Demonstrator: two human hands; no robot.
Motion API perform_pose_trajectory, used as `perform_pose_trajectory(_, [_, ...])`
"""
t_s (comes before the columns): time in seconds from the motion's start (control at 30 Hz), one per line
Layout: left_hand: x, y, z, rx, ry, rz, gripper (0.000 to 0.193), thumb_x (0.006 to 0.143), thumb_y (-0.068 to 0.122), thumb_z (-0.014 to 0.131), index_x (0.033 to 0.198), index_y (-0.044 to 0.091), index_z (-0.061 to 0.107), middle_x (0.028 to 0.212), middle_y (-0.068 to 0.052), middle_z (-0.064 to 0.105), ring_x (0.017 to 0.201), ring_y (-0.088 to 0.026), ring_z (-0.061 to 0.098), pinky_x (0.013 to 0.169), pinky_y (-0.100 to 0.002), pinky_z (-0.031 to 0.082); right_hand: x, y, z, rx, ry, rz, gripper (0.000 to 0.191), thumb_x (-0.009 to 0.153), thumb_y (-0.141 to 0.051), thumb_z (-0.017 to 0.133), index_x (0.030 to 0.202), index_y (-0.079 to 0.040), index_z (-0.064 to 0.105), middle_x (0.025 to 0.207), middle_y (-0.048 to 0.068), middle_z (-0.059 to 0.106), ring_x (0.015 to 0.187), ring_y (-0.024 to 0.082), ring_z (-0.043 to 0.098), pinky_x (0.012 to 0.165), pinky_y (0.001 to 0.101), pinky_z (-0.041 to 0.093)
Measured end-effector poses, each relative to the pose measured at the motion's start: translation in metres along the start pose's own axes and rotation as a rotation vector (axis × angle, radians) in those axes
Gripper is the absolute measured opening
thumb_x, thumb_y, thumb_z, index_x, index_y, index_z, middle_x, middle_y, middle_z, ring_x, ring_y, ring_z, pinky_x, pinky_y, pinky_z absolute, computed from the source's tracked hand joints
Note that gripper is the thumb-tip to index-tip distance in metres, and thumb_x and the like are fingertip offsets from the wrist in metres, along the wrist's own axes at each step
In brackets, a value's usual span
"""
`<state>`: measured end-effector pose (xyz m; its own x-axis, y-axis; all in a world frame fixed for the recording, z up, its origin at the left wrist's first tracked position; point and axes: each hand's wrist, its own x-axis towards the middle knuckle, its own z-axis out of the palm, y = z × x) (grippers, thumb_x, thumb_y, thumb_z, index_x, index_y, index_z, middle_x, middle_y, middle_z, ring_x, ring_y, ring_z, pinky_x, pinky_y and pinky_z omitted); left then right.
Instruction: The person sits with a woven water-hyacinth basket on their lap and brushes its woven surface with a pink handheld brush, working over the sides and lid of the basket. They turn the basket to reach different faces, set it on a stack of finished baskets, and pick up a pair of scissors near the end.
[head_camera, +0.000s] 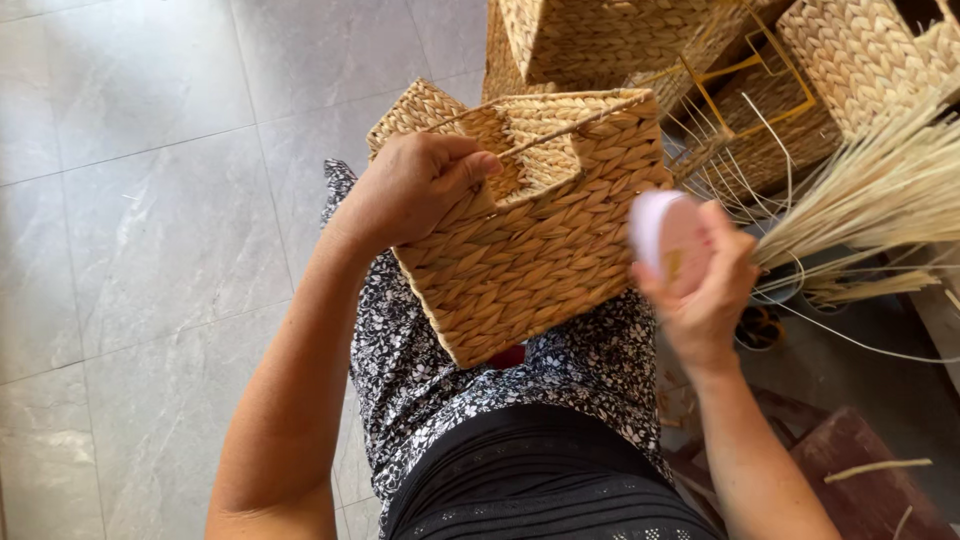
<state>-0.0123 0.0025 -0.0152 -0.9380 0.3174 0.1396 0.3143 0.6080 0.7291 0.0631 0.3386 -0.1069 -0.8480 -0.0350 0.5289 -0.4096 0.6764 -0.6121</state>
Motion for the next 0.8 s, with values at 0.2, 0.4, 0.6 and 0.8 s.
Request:
perform_pose_trajectory(0.2, [0.004,-0.008,-0.004,-0.060,-0.142,-0.058,0.040,0.102,0.043,0.056,0.108,0.008,0.074,0.081,-0.009,0.075,0.073,-0.021,0.070,0.070,-0.038,0.055,-0.012,-0.027,0.019,-0.082,0.105,-0.106,0.082,0.096,-0.047,0.076,0.153,-0.005,0.035,0.134,0.013,0.046,0.127,0.025,0.051,0.107,0.0417,0.046])
perform_pose_trajectory(0.4, [0.007,-0.020,-0.009,-0.168,-0.174,-0.059,0.039,0.098,0.043,0.056,0.117,0.015,0.074,0.091,-0.001,0.077,0.081,-0.011,0.070,0.074,-0.033,0.056,-0.019,-0.110,0.053,-0.070,-0.209,-0.355,0.077,0.085,-0.042,0.080,0.144,-0.008,0.044,0.125,0.013,0.050,0.112,0.029,0.053,0.097,0.0453,0.044])
perform_pose_trajectory(0.6, [0.005,-0.020,-0.010,-0.171,-0.216,-0.111,0.036,0.099,0.042,0.054,0.111,0.019,0.078,0.091,-0.002,0.079,0.080,-0.011,0.069,0.076,-0.032,0.056,-0.006,-0.128,0.078,-0.043,-0.285,-0.500,0.081,0.077,-0.047,0.085,0.138,-0.008,0.049,0.116,0.013,0.050,0.104,0.027,0.053,0.089,0.0450,0.042])
perform_pose_trajectory(0.8, [0.007,-0.013,-0.006,-0.246,-0.250,-0.140,0.035,0.100,0.040,0.054,0.105,0.018,0.080,0.089,-0.003,0.079,0.079,-0.013,0.071,0.075,-0.032,0.058,0.028,-0.035,0.038,-0.049,0.007,-0.304,0.079,0.088,-0.036,0.085,0.147,-0.007,0.040,0.127,0.012,0.049,0.116,0.024,0.060,0.093,0.0387,0.059])
